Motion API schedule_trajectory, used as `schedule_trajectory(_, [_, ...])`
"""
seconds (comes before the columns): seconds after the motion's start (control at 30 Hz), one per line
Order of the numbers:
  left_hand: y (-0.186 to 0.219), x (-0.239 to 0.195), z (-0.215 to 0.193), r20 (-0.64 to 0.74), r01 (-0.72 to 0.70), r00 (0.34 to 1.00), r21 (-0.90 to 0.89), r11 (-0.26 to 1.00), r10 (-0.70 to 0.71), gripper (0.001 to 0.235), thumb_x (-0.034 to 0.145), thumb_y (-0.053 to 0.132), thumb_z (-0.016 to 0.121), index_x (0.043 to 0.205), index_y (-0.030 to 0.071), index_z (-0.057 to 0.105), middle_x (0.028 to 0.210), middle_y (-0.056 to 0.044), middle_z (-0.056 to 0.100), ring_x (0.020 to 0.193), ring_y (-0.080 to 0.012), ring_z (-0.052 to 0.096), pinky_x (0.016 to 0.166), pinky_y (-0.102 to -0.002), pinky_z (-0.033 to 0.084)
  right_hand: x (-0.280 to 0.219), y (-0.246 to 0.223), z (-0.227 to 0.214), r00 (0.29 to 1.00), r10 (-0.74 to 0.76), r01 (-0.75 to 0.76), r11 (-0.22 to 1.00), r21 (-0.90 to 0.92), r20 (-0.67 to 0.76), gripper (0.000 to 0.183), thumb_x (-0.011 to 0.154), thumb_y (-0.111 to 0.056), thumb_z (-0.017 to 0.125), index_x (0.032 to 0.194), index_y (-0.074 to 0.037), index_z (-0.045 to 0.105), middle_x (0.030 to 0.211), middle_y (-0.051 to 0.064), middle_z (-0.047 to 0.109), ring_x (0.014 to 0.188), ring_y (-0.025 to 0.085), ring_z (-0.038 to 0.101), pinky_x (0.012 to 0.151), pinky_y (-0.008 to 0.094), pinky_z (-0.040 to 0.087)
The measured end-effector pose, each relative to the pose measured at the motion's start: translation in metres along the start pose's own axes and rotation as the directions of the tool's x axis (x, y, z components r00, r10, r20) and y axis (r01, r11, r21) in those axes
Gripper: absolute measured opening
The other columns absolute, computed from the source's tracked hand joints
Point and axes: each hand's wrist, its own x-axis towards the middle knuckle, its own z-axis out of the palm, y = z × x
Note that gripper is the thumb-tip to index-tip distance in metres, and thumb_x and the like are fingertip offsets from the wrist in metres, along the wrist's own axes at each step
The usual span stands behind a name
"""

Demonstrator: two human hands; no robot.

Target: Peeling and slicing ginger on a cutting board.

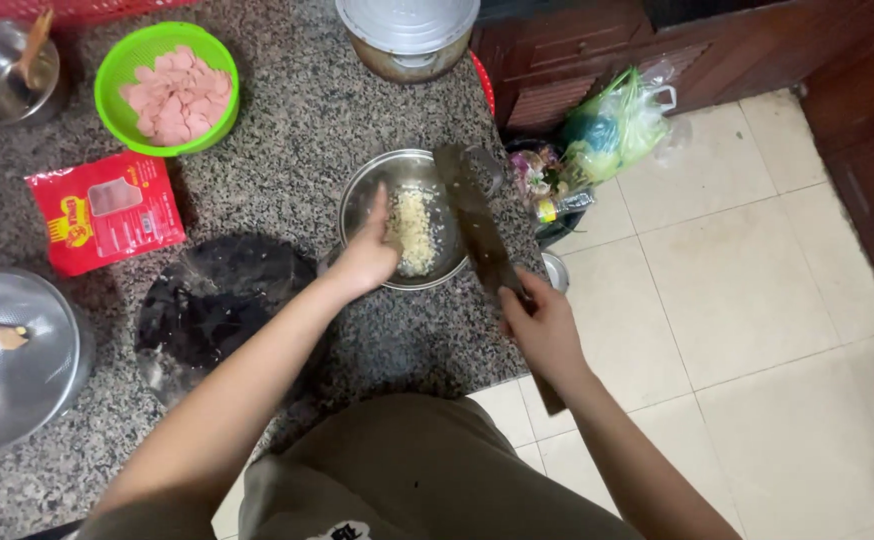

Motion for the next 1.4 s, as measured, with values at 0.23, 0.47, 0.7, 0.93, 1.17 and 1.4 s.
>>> schedule_trajectory(0.23, [-0.008,-0.011,-0.007,0.248,0.183,0.966,-0.85,0.494,0.069,0.106,0.065,0.003,0.047,0.165,0.018,0.012,0.169,-0.006,0.029,0.151,-0.0282,0.031,0.12,-0.042,0.025,-0.026,-0.027,0.02,0.725,-0.688,0.608,0.627,-0.488,0.02,0.027,0.097,-0.004,0.067,0.124,-0.006,0.07,0.107,0.011,0.07,0.081,0.019,0.068,0.066,0.029,0.054])
schedule_trajectory(0.47, [-0.007,-0.028,-0.016,0.309,0.249,0.934,-0.923,0.292,0.179,0.081,0.071,0.003,0.048,0.151,0.013,0.042,0.152,-0.008,0.048,0.141,-0.0293,0.044,0.118,-0.047,0.031,-0.025,-0.036,0.03,0.764,-0.634,0.594,0.618,-0.515,0.12,0.028,0.095,-0.006,0.066,0.123,-0.01,0.073,0.105,0.011,0.07,0.069,0.022,0.069,0.059,0.031,0.055])
schedule_trajectory(0.7, [-0.005,-0.036,-0.014,0.278,0.246,0.932,-0.956,0.157,0.234,0.068,0.069,0.004,0.051,0.138,0.009,0.049,0.151,-0.008,0.052,0.143,-0.0282,0.042,0.122,-0.053,0.029,-0.013,-0.033,0.035,0.825,-0.555,0.538,0.712,-0.452,0.106,0.026,0.096,-0.005,0.064,0.121,-0.004,0.071,0.107,0.013,0.072,0.072,0.025,0.071,0.062,0.034,0.055])
schedule_trajectory(0.93, [0.001,-0.044,-0.016,0.259,0.236,0.941,-0.963,0.127,0.216,0.078,0.069,0.006,0.049,0.147,0.005,0.043,0.162,-0.015,0.038,0.152,-0.0317,0.033,0.125,-0.053,0.024,0.002,-0.03,0.033,0.863,-0.496,0.473,0.73,-0.494,0.093,0.029,0.094,-0.007,0.065,0.122,-0.004,0.071,0.101,0.016,0.071,0.074,0.028,0.069,0.065,0.037,0.054])
schedule_trajectory(1.17, [-0.007,-0.048,-0.023,0.291,0.256,0.913,-0.954,0.155,0.287,0.096,0.073,0.009,0.05,0.163,0.007,0.016,0.17,-0.015,0.023,0.154,-0.0343,0.027,0.124,-0.053,0.024,0.008,-0.022,0.021,0.828,-0.56,0.479,0.683,-0.551,0.024,0.027,0.095,-0.007,0.067,0.121,-0.004,0.072,0.101,0.014,0.07,0.076,0.029,0.069,0.067,0.038,0.054])
schedule_trajectory(1.4, [-0.022,-0.037,-0.032,0.277,0.156,0.952,-0.808,0.569,0.133,0.108,0.068,0.001,0.049,0.162,0.019,-0.001,0.169,-0.004,0.019,0.154,-0.0281,0.03,0.124,-0.048,0.029,-0.033,-0.055,0.03,0.814,-0.553,0.565,0.686,-0.458,0.176,0.03,0.094,-0.002,0.064,0.124,-0.005,0.071,0.102,0.009,0.07,0.065,0.016,0.066,0.055,0.029,0.053])
